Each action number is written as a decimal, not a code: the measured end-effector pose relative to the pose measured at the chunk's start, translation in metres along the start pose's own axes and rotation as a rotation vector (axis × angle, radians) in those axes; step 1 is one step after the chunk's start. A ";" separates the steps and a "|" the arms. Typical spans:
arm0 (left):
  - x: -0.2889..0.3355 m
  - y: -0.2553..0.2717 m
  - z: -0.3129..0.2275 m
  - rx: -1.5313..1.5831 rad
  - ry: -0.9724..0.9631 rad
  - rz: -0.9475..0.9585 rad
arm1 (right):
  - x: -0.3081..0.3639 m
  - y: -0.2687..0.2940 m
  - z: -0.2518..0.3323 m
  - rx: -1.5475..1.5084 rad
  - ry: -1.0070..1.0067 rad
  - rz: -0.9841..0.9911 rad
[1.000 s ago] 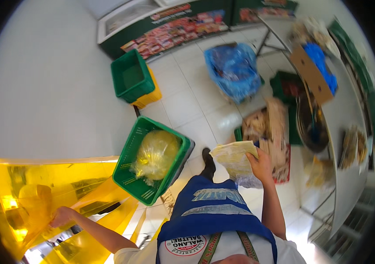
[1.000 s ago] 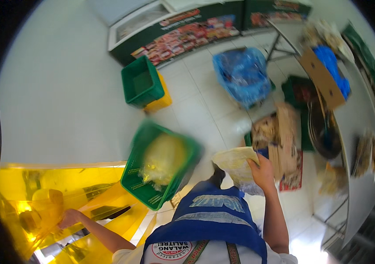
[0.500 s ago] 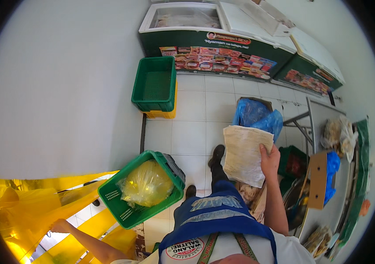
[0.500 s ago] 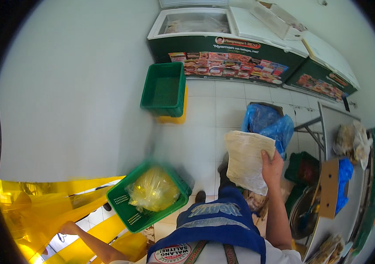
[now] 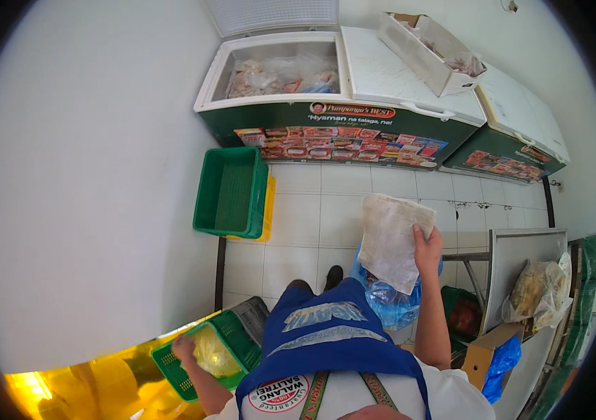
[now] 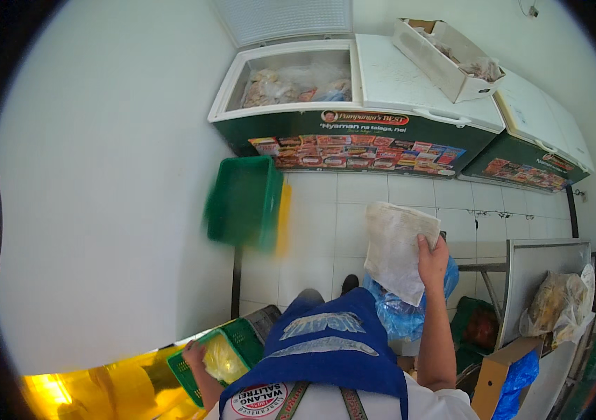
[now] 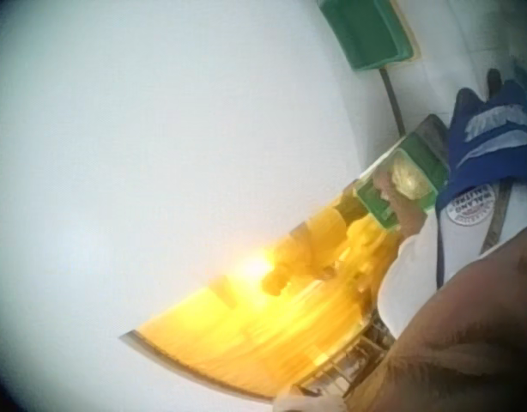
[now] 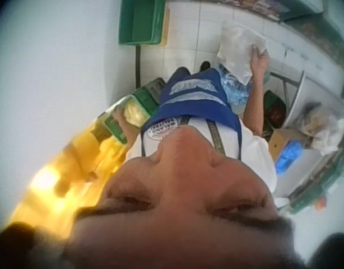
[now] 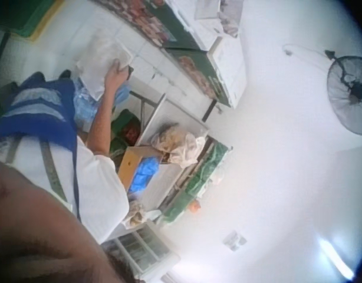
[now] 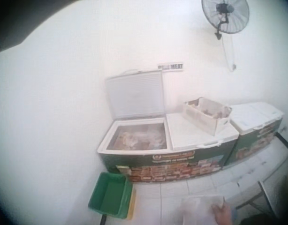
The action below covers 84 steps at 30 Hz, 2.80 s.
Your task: The person retrieves frozen food items from a chest freezer and places them into plastic bags and crates. They handle a printed list, compare it to the items, and move bags of meat and other frozen goods between the freezer, a table, and storage crates.
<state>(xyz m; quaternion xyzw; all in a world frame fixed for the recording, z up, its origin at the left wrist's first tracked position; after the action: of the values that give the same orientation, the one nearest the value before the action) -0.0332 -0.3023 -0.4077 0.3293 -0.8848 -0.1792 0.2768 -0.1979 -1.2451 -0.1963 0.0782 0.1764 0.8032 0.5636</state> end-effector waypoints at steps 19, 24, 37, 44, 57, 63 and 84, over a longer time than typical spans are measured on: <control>0.332 -0.978 -0.615 -0.282 -1.586 0.789 | -0.219 -0.126 -0.075 -0.169 -0.457 -0.647; 0.361 -1.196 -0.608 -0.592 -1.828 1.048 | -0.211 -0.170 -0.033 0.050 -0.646 -0.774; 0.349 -1.343 -0.528 -0.918 -1.675 1.273 | -0.216 -0.291 0.101 0.407 -0.911 -0.878; 0.315 -1.322 -0.526 -0.768 -1.730 1.380 | -0.207 -0.337 0.117 0.442 -1.035 -0.935; 0.362 -1.354 -0.571 -0.368 -2.013 1.443 | -0.169 -0.378 0.145 0.359 -1.041 -1.053; 0.371 -1.408 -0.541 -0.903 -2.149 1.585 | -0.157 -0.375 0.153 0.200 -1.036 -1.180; 0.361 -1.349 -0.542 -1.039 -2.220 1.252 | -0.120 -0.376 0.156 -0.035 -0.904 -1.319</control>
<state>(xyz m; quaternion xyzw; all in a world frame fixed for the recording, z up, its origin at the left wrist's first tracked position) 0.7210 -1.5915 -0.5229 -0.5757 -0.4706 -0.4994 -0.4447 0.2252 -1.2126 -0.1829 0.2668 -0.0720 0.1973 0.9406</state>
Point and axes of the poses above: each hand's wrist, its own x-axis away from the middle knuckle, its own y-axis out of the back of the hand, z = x × y, the point moved 8 cm from there along -x, towards the middle knuckle, and after that the axes turned 11 degrees about -z, right-handed, at the moved point
